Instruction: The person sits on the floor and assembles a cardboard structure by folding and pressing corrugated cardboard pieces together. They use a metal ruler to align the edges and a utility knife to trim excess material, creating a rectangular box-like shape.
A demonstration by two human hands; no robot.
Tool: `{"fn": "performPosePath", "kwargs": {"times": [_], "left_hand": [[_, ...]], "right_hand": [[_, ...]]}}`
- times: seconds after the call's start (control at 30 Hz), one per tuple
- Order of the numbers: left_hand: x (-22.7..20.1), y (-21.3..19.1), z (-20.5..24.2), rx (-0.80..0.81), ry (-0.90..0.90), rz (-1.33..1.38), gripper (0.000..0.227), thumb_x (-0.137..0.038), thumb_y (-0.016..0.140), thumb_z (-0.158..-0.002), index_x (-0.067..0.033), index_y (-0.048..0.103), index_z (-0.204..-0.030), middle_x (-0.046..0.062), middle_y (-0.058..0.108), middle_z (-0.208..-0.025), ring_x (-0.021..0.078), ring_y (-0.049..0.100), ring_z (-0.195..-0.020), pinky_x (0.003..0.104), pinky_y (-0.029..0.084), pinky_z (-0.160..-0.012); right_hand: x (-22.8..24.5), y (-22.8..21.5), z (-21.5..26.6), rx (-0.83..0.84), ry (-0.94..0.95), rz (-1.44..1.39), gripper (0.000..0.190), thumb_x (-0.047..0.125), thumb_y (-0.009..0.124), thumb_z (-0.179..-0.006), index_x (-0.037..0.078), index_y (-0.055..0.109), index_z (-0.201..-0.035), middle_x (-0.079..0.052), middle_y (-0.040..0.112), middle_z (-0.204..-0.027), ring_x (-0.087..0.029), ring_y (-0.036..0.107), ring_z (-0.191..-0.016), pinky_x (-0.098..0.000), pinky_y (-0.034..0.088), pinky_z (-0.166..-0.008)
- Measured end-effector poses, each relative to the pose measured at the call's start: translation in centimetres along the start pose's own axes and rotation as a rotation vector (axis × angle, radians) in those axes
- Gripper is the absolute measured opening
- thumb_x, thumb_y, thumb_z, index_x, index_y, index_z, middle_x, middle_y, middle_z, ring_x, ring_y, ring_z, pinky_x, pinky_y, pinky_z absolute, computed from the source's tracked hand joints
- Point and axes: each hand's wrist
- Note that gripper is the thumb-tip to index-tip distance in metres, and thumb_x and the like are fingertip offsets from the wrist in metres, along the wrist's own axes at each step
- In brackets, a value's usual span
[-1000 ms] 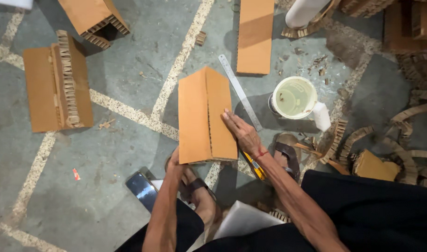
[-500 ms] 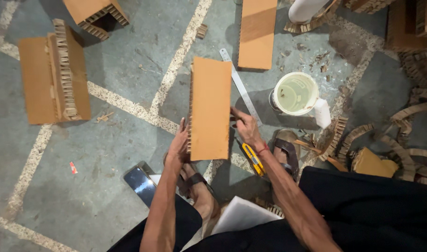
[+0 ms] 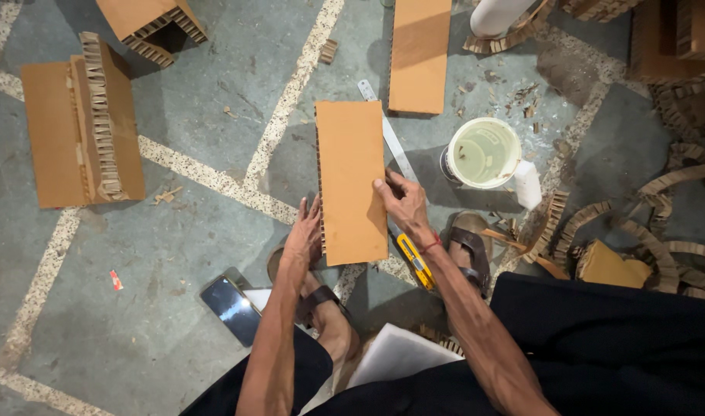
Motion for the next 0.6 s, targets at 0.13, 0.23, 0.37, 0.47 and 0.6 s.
{"fn": "performPosePath", "kwargs": {"times": [0.13, 0.23, 0.37, 0.47, 0.6], "left_hand": [[0.1, -2.0, 0.6, 0.073, -0.01, 0.035, 0.076, -0.035, 0.054, -0.093, -0.011, 0.028, -0.161, 0.018, 0.017, -0.169, 0.0395, 0.004, -0.156, 0.063, 0.007, -0.122], [0.1, -3.1, 0.7, 0.058, -0.039, 0.051, 0.078, -0.036, 0.056, -0.092, -0.01, 0.029, -0.161, 0.018, 0.017, -0.168, 0.039, 0.004, -0.156, 0.062, 0.008, -0.123], [0.2, -4.7, 0.6, 0.178, -0.046, 0.041, 0.075, -0.033, 0.057, -0.094, -0.0082, 0.03, -0.159, 0.019, 0.016, -0.169, 0.0394, 0.005, -0.158, 0.062, 0.01, -0.124], [0.7, -5.6, 0.7, -0.043, -0.11, 0.249, 0.075, -0.026, 0.058, -0.092, -0.0074, 0.029, -0.158, 0.021, 0.018, -0.168, 0.0384, 0.013, -0.156, 0.061, 0.016, -0.123], [1.5, -6.7, 1.4, -0.289, -0.209, 0.547, 0.078, -0.012, 0.059, -0.089, -0.0031, 0.025, -0.159, 0.022, 0.023, -0.167, 0.0385, 0.027, -0.151, 0.054, 0.025, -0.121]], "right_hand": [[-0.6, -0.1, -0.1, 0.003, -0.033, -0.012, 0.046, 0.03, 0.068, -0.096, 0.001, 0.067, -0.131, -0.008, 0.078, -0.1, -0.009, 0.071, -0.09, -0.0276, 0.057, -0.079], [-0.8, -0.1, -0.2, 0.014, 0.025, 0.004, 0.046, 0.03, 0.068, -0.096, 0.003, 0.067, -0.133, -0.007, 0.077, -0.095, -0.009, 0.067, -0.083, -0.0272, 0.056, -0.073], [-1.1, -0.2, -0.4, 0.043, 0.043, -0.076, 0.044, 0.029, 0.068, -0.097, 0.001, 0.067, -0.132, -0.004, 0.076, -0.095, -0.006, 0.066, -0.083, -0.0248, 0.056, -0.07], [-1.5, -0.4, -0.4, 0.042, 0.049, -0.021, 0.044, 0.027, 0.068, -0.098, 0.002, 0.067, -0.134, -0.005, 0.075, -0.094, -0.008, 0.065, -0.081, -0.0256, 0.056, -0.07], [-2.3, -0.7, -0.7, 0.084, 0.111, -0.139, 0.042, 0.027, 0.066, -0.099, 0.004, 0.067, -0.134, -0.004, 0.074, -0.098, -0.009, 0.068, -0.082, -0.0276, 0.06, -0.068]]}}
Point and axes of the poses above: each hand's wrist, its own z-axis away from the middle knuckle, its own y-axis out of the palm, x = y × z
